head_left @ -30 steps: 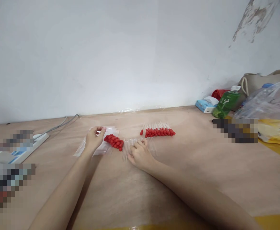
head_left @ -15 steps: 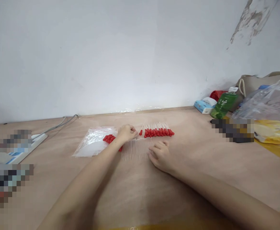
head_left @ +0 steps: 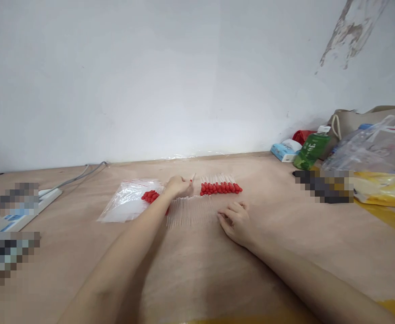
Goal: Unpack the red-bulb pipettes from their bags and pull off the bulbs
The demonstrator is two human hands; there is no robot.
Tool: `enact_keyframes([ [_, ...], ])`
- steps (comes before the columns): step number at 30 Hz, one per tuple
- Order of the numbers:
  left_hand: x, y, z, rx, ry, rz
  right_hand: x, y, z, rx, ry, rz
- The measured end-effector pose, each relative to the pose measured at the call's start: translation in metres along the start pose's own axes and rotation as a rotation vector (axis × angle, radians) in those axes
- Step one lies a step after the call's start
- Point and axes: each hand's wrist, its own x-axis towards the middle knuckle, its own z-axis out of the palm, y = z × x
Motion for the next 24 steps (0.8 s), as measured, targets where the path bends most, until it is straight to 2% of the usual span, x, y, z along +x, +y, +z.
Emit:
enact_keyframes([
  [3, -0.014, -0.002, -0.013, 0.052, 0.101, -0.025, 0.001, 0.0, -0.002, 0.017, 0.018, 0.017],
  [6, -0.045, -0.011, -0.019, 0.071, 0.191, 0.078, 0.003, -0.002, -0.008, 0.002, 0.056, 0.016],
  [10, -0.097, -0.034, -0.011, 0.143, 0.265, 0.544, 0.008, -0.009, -0.017, -0.072, 0.13, -0.087],
  [13, -0.122, -0.049, 0.004, 0.141, 0.305, 0.748, 0.01, -0.015, -0.02, -0.075, 0.072, -0.234],
  [15, -0.13, -0.053, 0.012, 0.116, 0.308, 0.808, 0.01, -0.017, -0.019, -0.055, 0.013, -0.3],
  [18, -0.133, -0.052, 0.019, 0.083, 0.29, 0.84, 0.008, -0.018, -0.014, -0.014, -0.02, -0.32],
  [24, -0.134, -0.043, 0.017, 0.121, 0.278, 0.874, 0.006, -0.019, -0.007, 0.037, -0.015, -0.328],
])
